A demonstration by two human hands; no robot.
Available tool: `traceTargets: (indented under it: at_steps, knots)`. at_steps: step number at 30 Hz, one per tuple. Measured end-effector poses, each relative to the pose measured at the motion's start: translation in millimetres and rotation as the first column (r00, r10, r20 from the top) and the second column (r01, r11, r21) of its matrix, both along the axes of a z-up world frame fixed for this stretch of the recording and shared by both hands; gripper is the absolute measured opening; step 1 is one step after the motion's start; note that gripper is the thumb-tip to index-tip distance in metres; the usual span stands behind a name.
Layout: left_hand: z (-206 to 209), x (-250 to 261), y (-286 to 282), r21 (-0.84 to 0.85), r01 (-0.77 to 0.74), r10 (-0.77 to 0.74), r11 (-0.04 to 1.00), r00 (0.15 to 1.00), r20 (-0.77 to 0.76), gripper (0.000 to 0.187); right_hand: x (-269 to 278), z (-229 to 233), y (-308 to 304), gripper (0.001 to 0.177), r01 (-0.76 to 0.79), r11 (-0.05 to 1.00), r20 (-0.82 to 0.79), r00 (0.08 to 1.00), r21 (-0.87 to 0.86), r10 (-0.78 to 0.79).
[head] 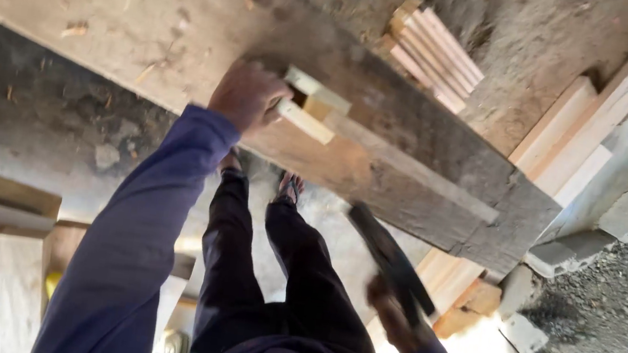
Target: The person uses a hammer to drive small wooden blocks into a larger wooden plank. They repeatedly position the blocks and strike them with the hammer to secure them in place.
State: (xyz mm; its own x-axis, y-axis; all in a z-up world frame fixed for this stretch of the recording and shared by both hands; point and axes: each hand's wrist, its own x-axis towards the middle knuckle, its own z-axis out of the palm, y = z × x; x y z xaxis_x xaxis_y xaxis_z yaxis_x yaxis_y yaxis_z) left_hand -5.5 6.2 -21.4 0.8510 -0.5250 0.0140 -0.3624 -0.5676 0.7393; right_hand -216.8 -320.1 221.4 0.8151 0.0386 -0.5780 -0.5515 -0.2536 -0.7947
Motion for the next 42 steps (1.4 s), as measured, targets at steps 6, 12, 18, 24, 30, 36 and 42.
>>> traceTargets:
  at_steps: [6, 12, 18, 24, 30, 36, 42]
  knots:
    - [36.2, -11.4, -5.1, 0.079, -0.119, 0.129, 0.99, 0.982, -0.139, 0.042, 13.8, 72.2, -189.3, 0.053, -0.013, 0.891, 0.223, 0.967, -0.454, 0.127]
    - [77.1, -85.7, 5.1, 0.18, -0.378, 0.395, 0.908, 0.916, -0.072, 0.064, 26.8, 3.2, -358.0, 0.024, 0.16, 0.95, -0.393, 0.882, -0.268, -0.26]
    - [36.6, -212.3, -63.9, 0.04, -0.833, 0.757, 0.552, 0.481, -0.443, 0.063, -28.7, -126.4, -484.4, 0.026, 0.132, 0.972, -0.597, 0.77, -0.196, -0.225]
    - [14.1, -157.4, -191.7, -0.029, -0.999, 0.624, -0.039, -0.002, -0.781, 0.053, 9.8, -138.2, -514.7, 0.039, -0.578, 0.664, -0.664, 0.73, -0.474, 0.162]
    - [-83.6, -155.1, -228.5, -0.251, -0.832, 0.438, -0.495, 0.011, -0.899, 0.065, 155.2, -53.3, -363.6, 0.035, -0.262, 0.832, -0.153, 0.965, -0.489, 0.215]
    - [22.3, -115.6, -231.5, 0.29, -0.957, 0.95, 0.008, -0.083, -0.301, 0.064, 266.6, -129.4, -105.4, 0.039, -0.652, 0.758, 0.134, 0.75, -0.018, 0.648]
    - [59.6, -106.9, -209.9, 0.227, -0.967, 0.92, 0.116, 0.019, -0.39, 0.068, 278.2, -180.9, 18.9, 0.033, -0.822, 0.547, 0.049, 0.547, -0.155, 0.836]
